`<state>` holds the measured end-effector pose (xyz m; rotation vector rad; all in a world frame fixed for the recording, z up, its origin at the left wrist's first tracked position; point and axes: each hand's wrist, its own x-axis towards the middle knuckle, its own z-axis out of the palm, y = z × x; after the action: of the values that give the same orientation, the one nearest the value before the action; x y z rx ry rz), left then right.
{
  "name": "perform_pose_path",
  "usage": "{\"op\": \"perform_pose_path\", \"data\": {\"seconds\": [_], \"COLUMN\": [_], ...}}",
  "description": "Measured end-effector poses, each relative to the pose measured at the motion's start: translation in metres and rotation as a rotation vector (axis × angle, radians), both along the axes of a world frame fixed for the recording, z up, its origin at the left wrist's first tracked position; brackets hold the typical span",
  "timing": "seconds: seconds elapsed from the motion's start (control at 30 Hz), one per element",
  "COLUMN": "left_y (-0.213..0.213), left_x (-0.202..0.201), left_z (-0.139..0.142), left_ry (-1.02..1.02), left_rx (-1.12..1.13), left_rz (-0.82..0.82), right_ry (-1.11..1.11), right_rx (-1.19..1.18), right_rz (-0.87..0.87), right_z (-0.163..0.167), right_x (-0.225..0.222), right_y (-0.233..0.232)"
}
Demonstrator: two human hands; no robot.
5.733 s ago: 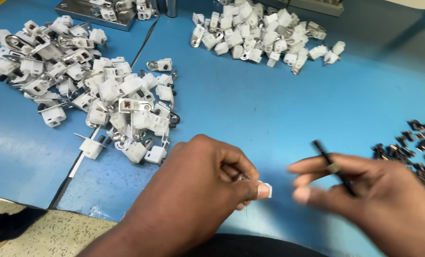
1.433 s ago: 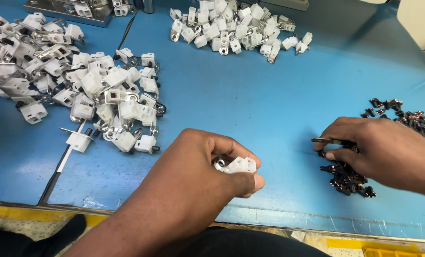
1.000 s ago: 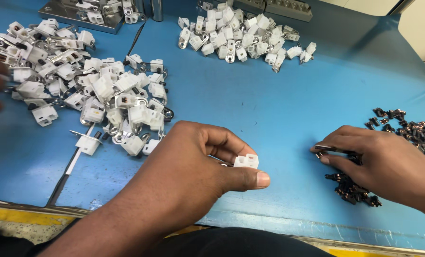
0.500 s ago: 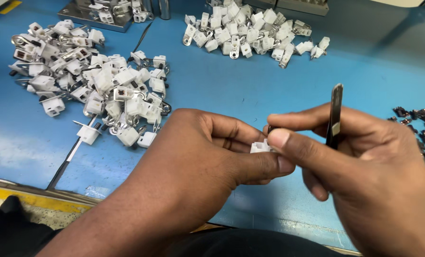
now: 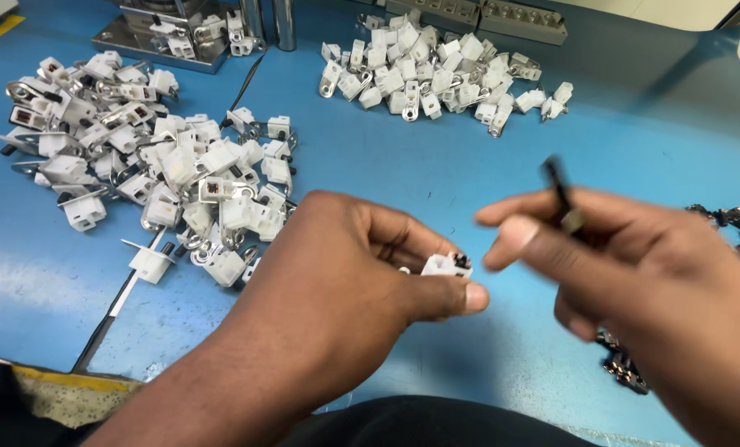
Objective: The person uses tweezers to insert small metal pins into white plastic electrical connectors, then places the assembled units into a metal tray. The person repeats this process for multiple connectors, handling them one at a time.
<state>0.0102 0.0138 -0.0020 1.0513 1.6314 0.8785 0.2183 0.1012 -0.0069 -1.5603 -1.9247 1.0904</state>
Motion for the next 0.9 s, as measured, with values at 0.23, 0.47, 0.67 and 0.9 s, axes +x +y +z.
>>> {"op": "perform_pose_path", "data": {"seconds": [0.23,0.47,0.67,0.9], "left_y": [0.002,0.003,0.004,0.008], "left_x": [0.009,0.009,0.005,0.006], "left_z": [0.018,0.019,0.015,0.015], "left_ry": [0.098,0.093,0.062,0.072], "left_rx": [-0.168,-0.102,-0.101,-0.064], "left_rz": [0.023,0.024,0.03,0.048], "right_ry": [0.533,0.751,0.671,0.631], "right_rx": [-0.158,0.15,0.24,0.288], "right_rz": [0.127,0.306,0.344,0.396], "right_z": [0.023,0.038,0.032,0.032], "right_x": [-0.012,-0.042,-0.049,-0.058], "right_y": [0.013,0.0,-0.004,-0.017]}}
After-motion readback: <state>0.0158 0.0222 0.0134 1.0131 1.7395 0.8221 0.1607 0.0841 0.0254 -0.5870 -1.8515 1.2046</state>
